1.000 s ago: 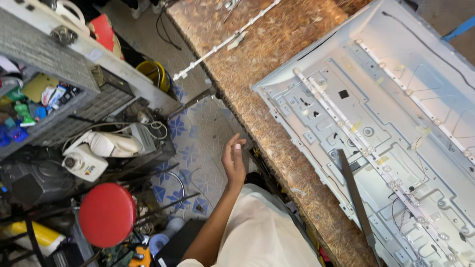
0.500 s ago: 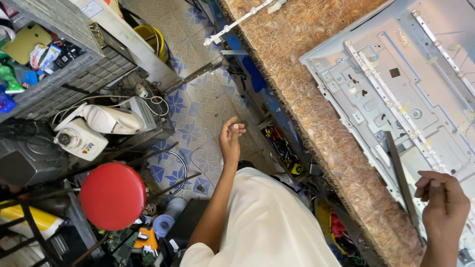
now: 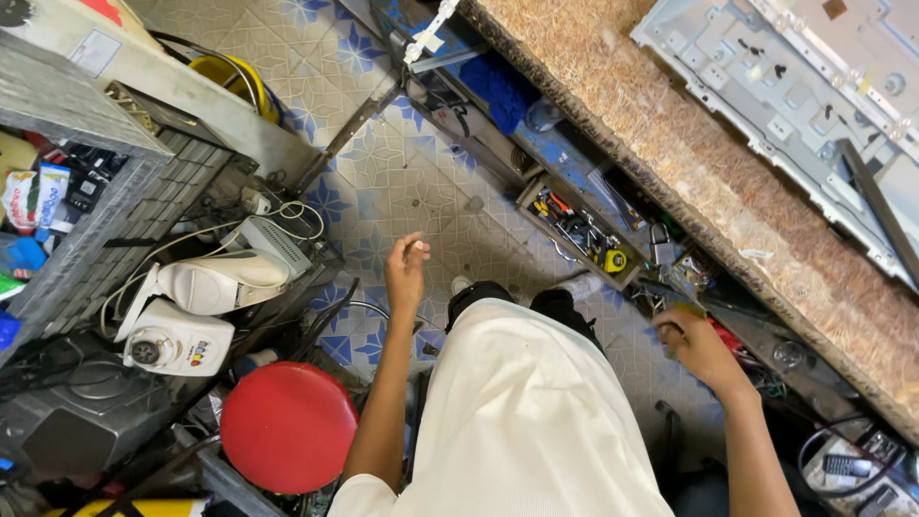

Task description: The person places LED light strips onto the back of a flat panel and secures them with pieces of masking tape. The person retrieves tape from a drawer, tears off small pieces, and applies them at intervals along the strips to hold them in place.

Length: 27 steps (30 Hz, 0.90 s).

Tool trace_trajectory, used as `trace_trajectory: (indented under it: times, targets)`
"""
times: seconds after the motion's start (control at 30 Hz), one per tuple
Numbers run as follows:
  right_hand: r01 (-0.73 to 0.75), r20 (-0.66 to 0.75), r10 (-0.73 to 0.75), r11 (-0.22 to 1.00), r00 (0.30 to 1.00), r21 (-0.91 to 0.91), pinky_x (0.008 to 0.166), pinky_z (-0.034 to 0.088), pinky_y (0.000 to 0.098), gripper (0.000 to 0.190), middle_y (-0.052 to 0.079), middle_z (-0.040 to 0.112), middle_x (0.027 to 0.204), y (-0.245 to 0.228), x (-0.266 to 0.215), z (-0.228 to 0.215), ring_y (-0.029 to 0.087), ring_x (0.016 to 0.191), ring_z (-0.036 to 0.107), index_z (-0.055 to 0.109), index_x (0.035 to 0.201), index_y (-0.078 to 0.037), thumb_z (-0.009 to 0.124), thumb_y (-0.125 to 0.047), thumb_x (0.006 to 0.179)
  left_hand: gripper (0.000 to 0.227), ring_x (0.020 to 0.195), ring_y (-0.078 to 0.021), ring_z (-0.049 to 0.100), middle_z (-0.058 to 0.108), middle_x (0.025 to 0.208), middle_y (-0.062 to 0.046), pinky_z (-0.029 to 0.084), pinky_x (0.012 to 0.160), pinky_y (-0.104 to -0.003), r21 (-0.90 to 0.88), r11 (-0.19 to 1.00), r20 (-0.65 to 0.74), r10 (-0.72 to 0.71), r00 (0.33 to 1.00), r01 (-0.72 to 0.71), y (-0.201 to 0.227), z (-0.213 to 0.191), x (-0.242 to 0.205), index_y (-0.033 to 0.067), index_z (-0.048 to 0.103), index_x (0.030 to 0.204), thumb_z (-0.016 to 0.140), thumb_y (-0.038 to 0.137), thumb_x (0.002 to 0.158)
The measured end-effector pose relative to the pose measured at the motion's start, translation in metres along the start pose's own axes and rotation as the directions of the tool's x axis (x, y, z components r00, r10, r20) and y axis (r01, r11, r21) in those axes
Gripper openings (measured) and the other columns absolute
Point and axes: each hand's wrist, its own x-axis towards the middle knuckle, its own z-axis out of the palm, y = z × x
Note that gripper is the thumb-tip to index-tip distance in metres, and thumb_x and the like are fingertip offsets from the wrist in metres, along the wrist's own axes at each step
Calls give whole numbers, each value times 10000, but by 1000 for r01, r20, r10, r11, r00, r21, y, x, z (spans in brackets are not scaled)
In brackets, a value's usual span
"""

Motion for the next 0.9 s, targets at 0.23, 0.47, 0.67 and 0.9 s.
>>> trace_trajectory:
  times: [0.23,0.47,0.67,0.9]
  targets:
    - [-248,47,257,959,965,-139,953,529,590,356,356,754,1081,146,12,89,538,1059,698,730,1235,-5,475,-96,1004,247,863,-238,739,754,993,-176,559,834,-378,59,992,43,-114,993,111,-78,-1,-4,35,681,1226,565,151,1042]
    - [-388,138,408,909,902,-152,840,605,475,357,234,799,1040,237,41,156,393,980,766,735,1236,-92,497,-207,996,301,1010,-291,747,742,1111,-212,590,877,-419,208,948,285,-296,912,242,-129,64,-5,14,660,1292,585,167,1045]
    - [-313,139,333,938,933,-148,771,615,442,276,191,788,1020,241,98,180,354,923,770,708,1205,-148,512,-165,1012,432,1096,-312,715,691,1218,-209,599,938,-451,235,925,431,-375,821,299,-257,156,20,14,583,1378,636,292,1052]
    - [-200,132,214,973,968,-112,872,600,480,274,161,774,1056,215,133,205,362,991,753,668,1231,-191,531,-145,998,457,1163,-307,671,699,1223,-185,581,952,-429,94,909,434,-403,805,405,-338,319,62,84,685,1293,770,383,957]
